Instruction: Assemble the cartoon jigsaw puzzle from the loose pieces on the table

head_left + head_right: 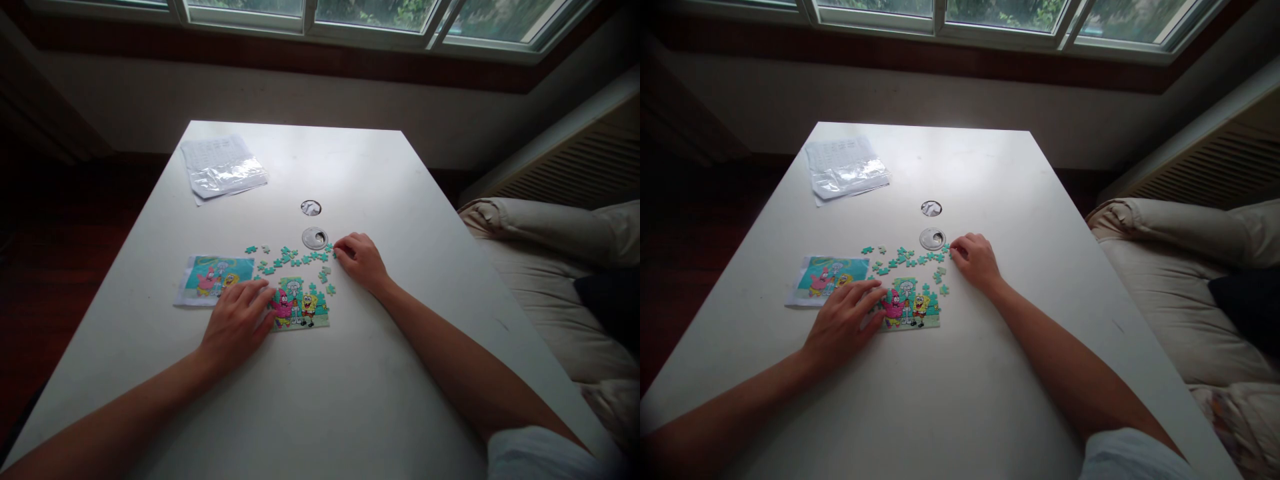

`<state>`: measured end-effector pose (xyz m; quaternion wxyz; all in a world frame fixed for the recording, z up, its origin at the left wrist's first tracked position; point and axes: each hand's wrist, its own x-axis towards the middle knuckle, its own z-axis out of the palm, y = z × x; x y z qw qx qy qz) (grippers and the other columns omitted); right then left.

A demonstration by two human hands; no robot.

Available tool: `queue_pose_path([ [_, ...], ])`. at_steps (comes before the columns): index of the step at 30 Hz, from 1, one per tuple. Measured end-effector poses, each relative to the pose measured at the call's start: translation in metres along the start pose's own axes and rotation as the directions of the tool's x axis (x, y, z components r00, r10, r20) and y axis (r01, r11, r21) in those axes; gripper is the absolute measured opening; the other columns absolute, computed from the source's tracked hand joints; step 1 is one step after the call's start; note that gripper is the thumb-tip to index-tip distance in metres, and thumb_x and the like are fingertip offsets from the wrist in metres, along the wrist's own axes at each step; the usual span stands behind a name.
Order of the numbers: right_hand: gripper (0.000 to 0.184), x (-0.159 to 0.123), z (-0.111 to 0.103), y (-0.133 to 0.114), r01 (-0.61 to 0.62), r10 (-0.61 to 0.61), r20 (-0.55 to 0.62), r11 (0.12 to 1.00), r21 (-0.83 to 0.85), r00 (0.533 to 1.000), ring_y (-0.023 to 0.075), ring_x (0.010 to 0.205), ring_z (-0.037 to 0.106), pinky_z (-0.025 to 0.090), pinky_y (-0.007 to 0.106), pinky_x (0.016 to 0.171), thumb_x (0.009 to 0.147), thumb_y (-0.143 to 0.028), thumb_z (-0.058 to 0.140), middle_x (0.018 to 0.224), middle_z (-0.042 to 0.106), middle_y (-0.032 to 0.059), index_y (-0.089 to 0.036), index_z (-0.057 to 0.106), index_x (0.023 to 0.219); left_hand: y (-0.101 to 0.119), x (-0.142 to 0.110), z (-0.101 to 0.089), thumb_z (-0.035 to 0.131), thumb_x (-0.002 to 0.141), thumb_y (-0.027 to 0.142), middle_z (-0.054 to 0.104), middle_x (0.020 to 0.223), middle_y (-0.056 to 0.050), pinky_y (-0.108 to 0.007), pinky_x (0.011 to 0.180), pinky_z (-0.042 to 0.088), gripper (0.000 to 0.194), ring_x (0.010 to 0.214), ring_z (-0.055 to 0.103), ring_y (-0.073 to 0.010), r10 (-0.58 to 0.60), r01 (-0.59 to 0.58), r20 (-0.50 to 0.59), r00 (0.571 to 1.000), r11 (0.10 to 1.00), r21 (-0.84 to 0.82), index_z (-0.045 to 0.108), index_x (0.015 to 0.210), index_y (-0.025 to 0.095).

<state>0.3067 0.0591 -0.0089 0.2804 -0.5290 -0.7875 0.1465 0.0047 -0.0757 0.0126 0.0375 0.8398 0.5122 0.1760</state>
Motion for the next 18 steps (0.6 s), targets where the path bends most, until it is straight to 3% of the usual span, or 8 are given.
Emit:
queue_pose_path([
  [6, 0.012, 0.0, 0.0003, 0.0011, 0.002, -0.002, -0.003, 1.0, 0.005, 1.0, 0.0252, 0.09, 0.055, 0.044, 0.041, 0.084, 0.091, -0.025, 0.057, 0.087, 0.066, 0.0059, -0.024, 0.069, 0.091, 0.0021, 0.0006, -0.0025, 0.055, 0.098, 0.03, 0.063, 0.13, -0.01, -0.051, 0.098, 0.044, 0.03, 0.117, 0.055, -0.0316, -0.033, 0.032, 0.017, 0.999, 0.998, 0.047, 0.061, 0.126, 0.021],
  [12, 0.016, 0.0, 0.0002, 0.0015, 0.0, 0.0, -0.015, 0.999, 0.039, 1.0, 0.0259, 0.093, 0.057, 0.044, 0.041, 0.085, 0.091, -0.02, 0.054, 0.092, 0.069, 0.0063, -0.024, 0.069, 0.094, 0.0, 0.0018, -0.0015, 0.056, 0.097, 0.03, 0.06, 0.135, -0.012, -0.058, 0.113, 0.034, 0.034, 0.125, 0.052, -0.0318, -0.01, 0.01, 0.003, 1.0, 1.0, 0.023, 0.059, 0.13, 0.022],
  [18, 0.021, -0.0005, 0.0007, 0.0015, -0.044, 0.049, -0.064, 0.996, 0.073, 0.997, 0.026, 0.092, 0.059, 0.046, 0.041, 0.085, 0.093, -0.022, 0.05, 0.095, 0.07, 0.007, -0.024, 0.07, 0.1, -0.0003, 0.001, -0.0002, 0.056, 0.098, 0.033, 0.053, 0.144, -0.015, -0.061, 0.115, 0.033, 0.036, 0.136, 0.045, -0.0345, -0.042, 0.041, 0.039, 0.998, 0.998, 0.04, 0.058, 0.132, 0.022],
])
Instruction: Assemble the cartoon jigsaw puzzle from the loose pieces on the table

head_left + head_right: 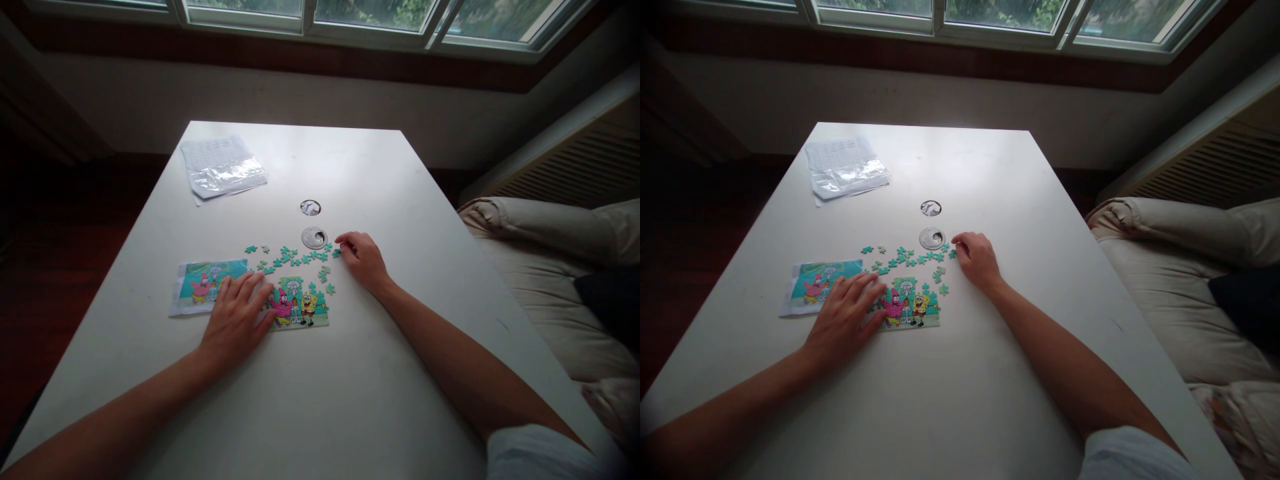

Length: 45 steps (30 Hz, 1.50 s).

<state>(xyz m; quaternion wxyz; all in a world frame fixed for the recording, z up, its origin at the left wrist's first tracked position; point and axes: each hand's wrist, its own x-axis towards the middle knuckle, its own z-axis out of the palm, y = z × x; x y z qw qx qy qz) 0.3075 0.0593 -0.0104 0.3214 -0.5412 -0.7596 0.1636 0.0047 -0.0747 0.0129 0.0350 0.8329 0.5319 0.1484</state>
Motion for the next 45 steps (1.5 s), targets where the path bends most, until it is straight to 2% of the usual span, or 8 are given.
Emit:
queue_pose_path([
  [4, 0.023, 0.0001, 0.0009, 0.0008, -0.038, 0.038, -0.02, 0.999, 0.006, 0.999, 0.0263, 0.091, 0.06, 0.047, 0.042, 0.085, 0.093, -0.024, 0.05, 0.096, 0.069, 0.0081, -0.023, 0.07, 0.105, -0.0001, 0.0, 0.0014, 0.056, 0.098, 0.033, 0.053, 0.146, -0.013, -0.062, 0.119, 0.029, 0.038, 0.138, 0.045, -0.0339, 0.017, -0.017, -0.009, 1.0, 0.999, -0.027, 0.056, 0.134, 0.023],
  [7, 0.025, 0.0005, 0.0007, 0.0003, -0.048, 0.048, -0.025, 0.999, 0.003, 0.999, 0.0258, 0.089, 0.06, 0.047, 0.042, 0.085, 0.093, -0.025, 0.049, 0.094, 0.068, 0.008, -0.023, 0.07, 0.106, 0.0008, 0.0012, 0.0012, 0.057, 0.097, 0.028, 0.056, 0.142, -0.013, -0.056, 0.117, 0.036, 0.037, 0.136, 0.047, -0.0316, 0.124, -0.125, -0.015, 0.992, 0.985, -0.116, 0.058, 0.133, 0.023],
  [12, 0.025, 0.0005, 0.0009, -0.0006, -0.059, 0.059, -0.024, 0.998, 0.006, 0.998, 0.0251, 0.086, 0.061, 0.048, 0.041, 0.084, 0.093, -0.025, 0.05, 0.093, 0.068, 0.0078, -0.023, 0.07, 0.107, 0.0037, 0.0015, -0.0008, 0.055, 0.097, 0.022, 0.062, 0.135, -0.011, -0.048, 0.115, 0.042, 0.033, 0.128, 0.054, -0.0262, 0.383, -0.369, 0.017, 0.923, 0.899, -0.237, 0.06, 0.129, 0.021],
  [15, 0.024, 0.0002, 0.0019, 0.0008, -0.056, 0.056, -0.027, 0.998, 0.008, 0.998, 0.0253, 0.087, 0.061, 0.048, 0.041, 0.084, 0.093, -0.025, 0.051, 0.092, 0.068, 0.0077, -0.023, 0.07, 0.108, 0.0048, 0.0006, -0.0011, 0.054, 0.097, 0.022, 0.062, 0.137, -0.011, -0.049, 0.116, 0.041, 0.031, 0.128, 0.055, -0.0254, 0.462, -0.437, 0.042, 0.886, 0.862, -0.256, 0.06, 0.127, 0.02],
  [32, 0.018, -0.0004, 0.0028, 0.0018, -0.005, 0.005, -0.003, 1.0, -0.017, 1.0, 0.0253, 0.085, 0.057, 0.046, 0.041, 0.082, 0.09, -0.025, 0.056, 0.084, 0.067, 0.0052, -0.025, 0.07, 0.103, 0.0047, 0.0009, 0.0007, 0.05, 0.096, 0.016, 0.058, 0.144, -0.01, -0.05, 0.122, 0.033, 0.039, 0.135, 0.052, -0.0245, 0.443, -0.416, 0.075, 0.893, 0.878, -0.238, 0.057, 0.134, 0.022],
  [39, 0.017, 0.0, 0.0024, 0.0009, 0.011, -0.01, 0.008, 0.999, -0.032, 1.0, 0.0253, 0.084, 0.056, 0.046, 0.041, 0.081, 0.091, -0.025, 0.056, 0.083, 0.066, 0.0055, -0.024, 0.07, 0.101, 0.0032, -0.0003, 0.0034, 0.049, 0.099, 0.021, 0.052, 0.151, -0.01, -0.054, 0.125, 0.025, 0.041, 0.144, 0.042, -0.0266, 0.422, -0.397, 0.105, 0.9, 0.895, -0.203, 0.053, 0.139, 0.022],
  [42, 0.016, 0.0001, 0.0017, 0.0003, 0.015, -0.015, 0.013, 0.999, -0.034, 1.0, 0.0249, 0.084, 0.056, 0.046, 0.04, 0.081, 0.091, -0.025, 0.056, 0.083, 0.066, 0.0054, -0.024, 0.07, 0.1, 0.0036, -0.0007, 0.0018, 0.05, 0.098, 0.02, 0.055, 0.146, -0.011, -0.053, 0.121, 0.032, 0.037, 0.138, 0.047, -0.0273, 0.448, -0.431, 0.049, 0.893, 0.88, -0.199, 0.055, 0.135, 0.02],
  [45, 0.016, 0.0001, 0.0013, 0.0, 0.018, -0.017, 0.015, 0.999, -0.037, 1.0, 0.0244, 0.084, 0.056, 0.045, 0.04, 0.08, 0.091, -0.024, 0.057, 0.083, 0.066, 0.0051, -0.023, 0.07, 0.099, 0.0052, -0.0019, -0.0001, 0.053, 0.097, 0.018, 0.065, 0.125, -0.012, -0.043, 0.1, 0.048, 0.031, 0.114, 0.059, -0.0246, 0.476, -0.472, -0.029, 0.879, 0.86, -0.194, 0.057, 0.127, 0.018],
])
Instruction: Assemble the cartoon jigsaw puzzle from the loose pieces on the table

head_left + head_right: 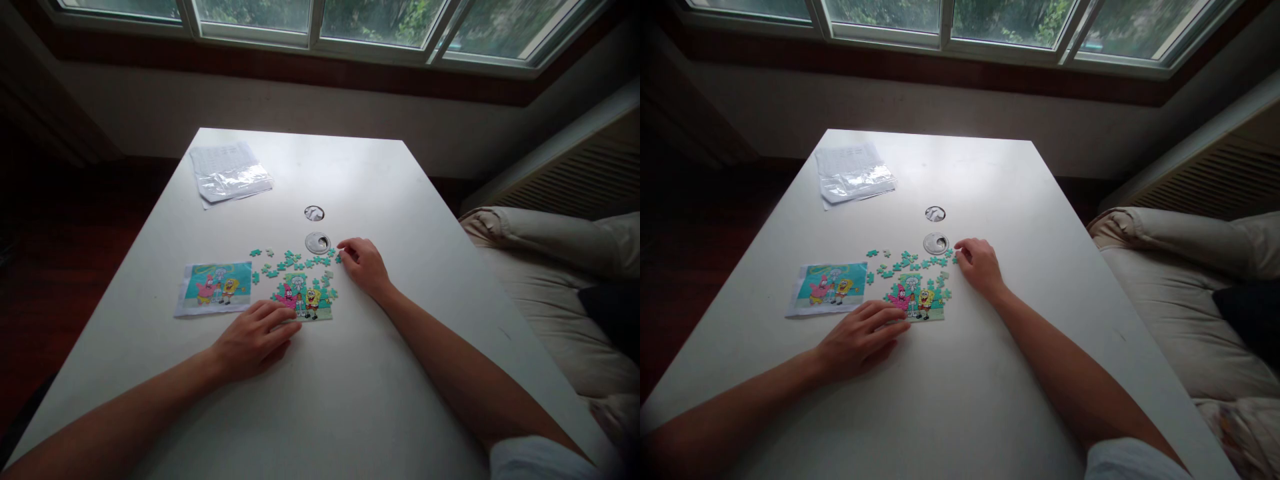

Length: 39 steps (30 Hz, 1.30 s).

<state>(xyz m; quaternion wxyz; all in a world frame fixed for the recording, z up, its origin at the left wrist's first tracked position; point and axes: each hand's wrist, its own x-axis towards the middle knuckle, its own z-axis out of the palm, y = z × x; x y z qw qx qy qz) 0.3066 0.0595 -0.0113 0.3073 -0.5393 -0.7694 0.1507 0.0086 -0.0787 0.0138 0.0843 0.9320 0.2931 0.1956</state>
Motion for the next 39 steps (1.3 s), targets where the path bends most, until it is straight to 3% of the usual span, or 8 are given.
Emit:
queue_pose_path([
  [4, 0.015, 0.0, 0.001, 0.001, 0.005, -0.005, -0.006, 1.0, -0.007, 1.0, 0.0242, 0.084, 0.056, 0.045, 0.039, 0.081, 0.091, -0.024, 0.057, 0.084, 0.066, 0.0052, -0.023, 0.07, 0.099, 0.006, 0.001, -0.002, 0.05, 0.099, 0.02, 0.063, 0.083, -0.004, -0.033, 0.066, 0.041, 0.015, 0.074, 0.055, -0.0178, 0.009, -0.009, -0.007, 1.0, 0.996, 0.086, 0.061, 0.108, 0.018],
  [9, 0.015, 0.0, 0.001, 0.003, 0.008, -0.008, -0.004, 1.0, -0.008, 1.0, 0.0246, 0.085, 0.056, 0.045, 0.039, 0.081, 0.091, -0.025, 0.057, 0.084, 0.066, 0.0053, -0.024, 0.07, 0.099, 0.025, 0.002, -0.006, 0.05, 0.099, 0.021, 0.053, 0.066, 0.0, -0.033, 0.061, 0.032, 0.028, 0.062, 0.045, -0.0154, -0.081, 0.094, -0.091, 0.993, 0.984, 0.152, 0.049, 0.071, 0.019],
  [13, 0.015, 0.001, 0.0, 0.001, 0.012, -0.012, -0.002, 1.0, -0.005, 1.0, 0.0245, 0.084, 0.056, 0.045, 0.039, 0.08, 0.091, -0.024, 0.057, 0.084, 0.066, 0.0056, -0.024, 0.07, 0.098, 0.045, 0.001, -0.003, 0.052, 0.096, 0.019, 0.05, 0.064, 0.001, -0.033, 0.06, 0.031, 0.029, 0.06, 0.043, -0.015, -0.037, 0.048, -0.096, 0.995, 0.992, 0.115, 0.046, 0.068, 0.019],
  [19, 0.014, 0.001, 0.0, -0.001, 0.012, -0.013, -0.005, 1.0, -0.009, 1.0, 0.0246, 0.084, 0.056, 0.044, 0.039, 0.08, 0.091, -0.024, 0.057, 0.084, 0.066, 0.0055, -0.024, 0.07, 0.097, 0.049, 0.0, 0.003, 0.051, 0.096, 0.02, 0.051, 0.062, 0.001, -0.036, 0.081, 0.046, 0.028, 0.061, 0.047, -0.0153, -0.129, 0.142, -0.095, 0.987, 0.977, 0.157, 0.049, 0.068, 0.02],
  [23, 0.014, 0.0, 0.001, 0.001, 0.018, -0.018, -0.004, 1.0, -0.015, 1.0, 0.0244, 0.084, 0.056, 0.044, 0.039, 0.08, 0.09, -0.023, 0.057, 0.084, 0.066, 0.0054, -0.024, 0.07, 0.097, 0.046, -0.002, 0.005, 0.051, 0.096, 0.02, 0.051, 0.06, 0.002, -0.041, 0.098, 0.047, 0.028, 0.061, 0.048, -0.015, -0.186, 0.199, -0.091, 0.978, 0.965, 0.17, 0.05, 0.068, 0.02],
  [33, 0.014, 0.0, 0.0, 0.001, 0.025, -0.025, 0.007, 0.999, -0.023, 1.0, 0.0239, 0.083, 0.055, 0.043, 0.039, 0.08, 0.09, -0.022, 0.057, 0.082, 0.064, 0.005, -0.023, 0.07, 0.095, 0.04, -0.004, 0.005, 0.049, 0.098, 0.025, 0.055, 0.061, 0.001, -0.049, 0.102, 0.05, 0.029, 0.063, 0.054, -0.0172, -0.264, 0.269, -0.055, 0.963, 0.938, 0.218, 0.052, 0.069, 0.021],
  [39, 0.013, 0.0, 0.0, -0.001, 0.025, -0.025, 0.005, 0.999, -0.034, 1.0, 0.0241, 0.086, 0.055, 0.043, 0.039, 0.081, 0.091, -0.024, 0.057, 0.083, 0.065, 0.0049, -0.024, 0.07, 0.094, 0.017, -0.002, 0.002, 0.048, 0.1, 0.027, 0.054, 0.062, 0.002, -0.052, 0.112, 0.043, 0.03, 0.063, 0.054, -0.0156, -0.295, 0.292, -0.011, 0.955, 0.937, 0.193, 0.053, 0.071, 0.02],
])
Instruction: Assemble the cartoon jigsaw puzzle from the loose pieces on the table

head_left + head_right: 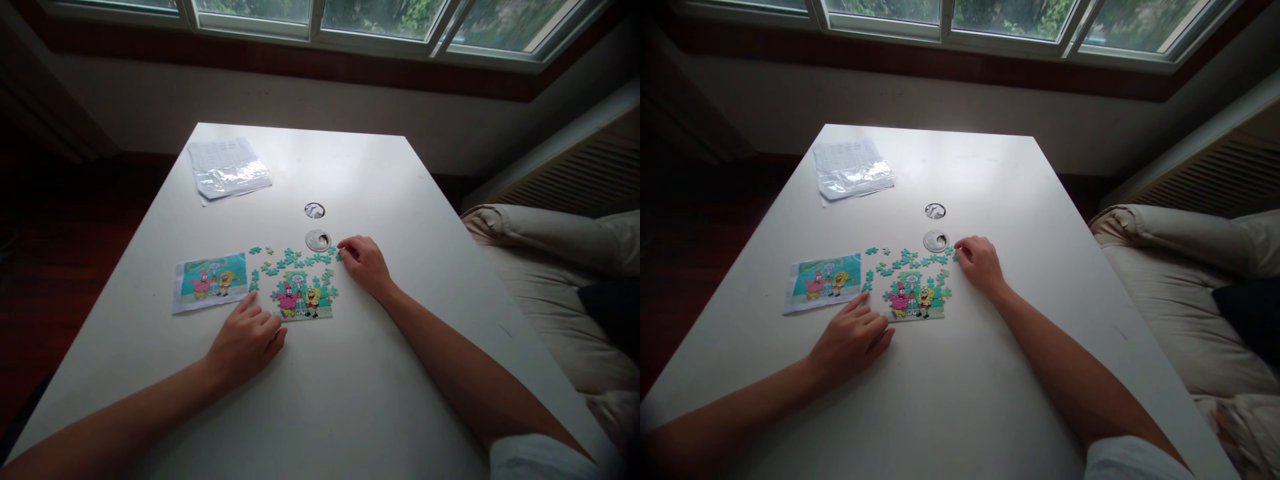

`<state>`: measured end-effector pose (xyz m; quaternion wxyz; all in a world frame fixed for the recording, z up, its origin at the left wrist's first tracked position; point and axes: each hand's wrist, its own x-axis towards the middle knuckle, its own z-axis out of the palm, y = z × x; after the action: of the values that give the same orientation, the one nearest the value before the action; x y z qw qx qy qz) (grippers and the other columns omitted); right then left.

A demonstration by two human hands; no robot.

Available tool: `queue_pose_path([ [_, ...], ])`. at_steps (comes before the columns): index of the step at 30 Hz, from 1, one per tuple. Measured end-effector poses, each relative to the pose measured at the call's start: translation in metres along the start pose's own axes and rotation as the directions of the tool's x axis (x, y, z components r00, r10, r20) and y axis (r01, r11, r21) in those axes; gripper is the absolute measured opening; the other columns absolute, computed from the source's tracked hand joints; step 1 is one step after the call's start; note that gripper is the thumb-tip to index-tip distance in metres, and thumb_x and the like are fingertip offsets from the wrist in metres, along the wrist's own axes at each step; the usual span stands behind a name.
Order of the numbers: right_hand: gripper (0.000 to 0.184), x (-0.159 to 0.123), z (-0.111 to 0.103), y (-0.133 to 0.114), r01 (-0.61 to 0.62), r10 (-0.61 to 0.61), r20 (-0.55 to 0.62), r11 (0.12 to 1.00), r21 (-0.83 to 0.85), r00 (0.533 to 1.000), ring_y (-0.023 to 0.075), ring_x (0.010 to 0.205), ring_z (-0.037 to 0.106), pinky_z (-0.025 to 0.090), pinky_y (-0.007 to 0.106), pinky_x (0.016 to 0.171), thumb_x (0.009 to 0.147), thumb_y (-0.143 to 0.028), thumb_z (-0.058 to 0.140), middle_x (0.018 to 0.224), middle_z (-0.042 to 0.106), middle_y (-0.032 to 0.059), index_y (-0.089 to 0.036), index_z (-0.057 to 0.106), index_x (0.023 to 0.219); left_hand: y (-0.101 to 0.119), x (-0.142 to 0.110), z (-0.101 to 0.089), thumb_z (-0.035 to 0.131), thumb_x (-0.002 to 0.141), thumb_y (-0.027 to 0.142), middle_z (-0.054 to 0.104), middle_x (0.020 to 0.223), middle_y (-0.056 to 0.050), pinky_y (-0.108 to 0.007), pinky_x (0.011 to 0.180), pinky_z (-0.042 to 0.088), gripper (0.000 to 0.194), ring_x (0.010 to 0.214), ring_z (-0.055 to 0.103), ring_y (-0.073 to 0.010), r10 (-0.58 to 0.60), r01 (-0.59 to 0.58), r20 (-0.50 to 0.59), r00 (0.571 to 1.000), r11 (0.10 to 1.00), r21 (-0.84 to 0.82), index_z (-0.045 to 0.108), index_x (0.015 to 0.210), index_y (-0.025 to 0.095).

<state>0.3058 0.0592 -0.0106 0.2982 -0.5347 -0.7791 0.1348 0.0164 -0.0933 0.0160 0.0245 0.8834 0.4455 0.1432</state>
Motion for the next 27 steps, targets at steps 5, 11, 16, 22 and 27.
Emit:
queue_pose_path([
  [5, 0.013, 0.0001, 0.0002, 0.0007, 0.005, -0.005, 0.004, 1.0, -0.003, 1.0, 0.0241, 0.086, 0.056, 0.043, 0.039, 0.081, 0.091, -0.024, 0.057, 0.084, 0.065, 0.005, -0.023, 0.07, 0.093, -0.0133, 0.006, -0.001, 0.046, 0.1, 0.024, 0.052, 0.063, 0.003, -0.05, 0.116, 0.04, 0.031, 0.064, 0.05, -0.0136, 0.013, -0.014, -0.016, 1.0, 0.997, -0.071, 0.052, 0.07, 0.02],
  [11, 0.013, 0.0003, 0.0006, 0.0011, -0.003, 0.003, 0.012, 1.0, -0.01, 1.0, 0.0247, 0.086, 0.055, 0.043, 0.04, 0.083, 0.091, -0.024, 0.057, 0.084, 0.066, 0.0053, -0.024, 0.07, 0.093, -0.0101, 0.0084, -0.0049, 0.048, 0.098, 0.02, 0.059, 0.075, 0.0, -0.053, 0.119, 0.036, 0.023, 0.077, 0.053, -0.0148, 0.087, -0.095, -0.063, 0.994, 0.987, -0.132, 0.059, 0.078, 0.019],
  [16, 0.013, 0.0, 0.0007, 0.0015, -0.003, 0.003, 0.02, 1.0, -0.014, 1.0, 0.0253, 0.088, 0.056, 0.043, 0.04, 0.083, 0.092, -0.025, 0.056, 0.085, 0.066, 0.0057, -0.024, 0.069, 0.093, -0.0091, 0.0059, -0.0013, 0.054, 0.094, 0.017, 0.067, 0.113, -0.008, -0.05, 0.114, 0.043, 0.011, 0.105, 0.059, -0.0203, 0.149, -0.161, -0.072, 0.986, 0.965, -0.207, 0.064, 0.099, 0.019],
  [22, 0.012, 0.0004, -0.0001, 0.0003, -0.004, 0.004, 0.024, 1.0, -0.019, 1.0, 0.025, 0.088, 0.056, 0.042, 0.04, 0.083, 0.091, -0.025, 0.057, 0.085, 0.066, 0.0056, -0.024, 0.069, 0.092, -0.0102, 0.0048, 0.0027, 0.055, 0.095, 0.019, 0.057, 0.142, -0.013, -0.051, 0.117, 0.04, 0.027, 0.134, 0.05, -0.0278, 0.158, -0.155, 0.001, 0.987, 0.966, -0.207, 0.062, 0.12, 0.018],
  [27, 0.012, 0.0009, 0.0005, 0.0016, 0.003, -0.003, 0.021, 1.0, -0.018, 1.0, 0.0244, 0.087, 0.056, 0.042, 0.04, 0.083, 0.091, -0.025, 0.057, 0.085, 0.065, 0.0053, -0.024, 0.069, 0.091, -0.0102, 0.0059, 0.0042, 0.054, 0.098, 0.026, 0.048, 0.154, -0.013, -0.056, 0.122, 0.031, 0.04, 0.144, 0.042, -0.0297, 0.186, -0.173, 0.063, 0.98, 0.969, -0.179, 0.055, 0.137, 0.019],
])
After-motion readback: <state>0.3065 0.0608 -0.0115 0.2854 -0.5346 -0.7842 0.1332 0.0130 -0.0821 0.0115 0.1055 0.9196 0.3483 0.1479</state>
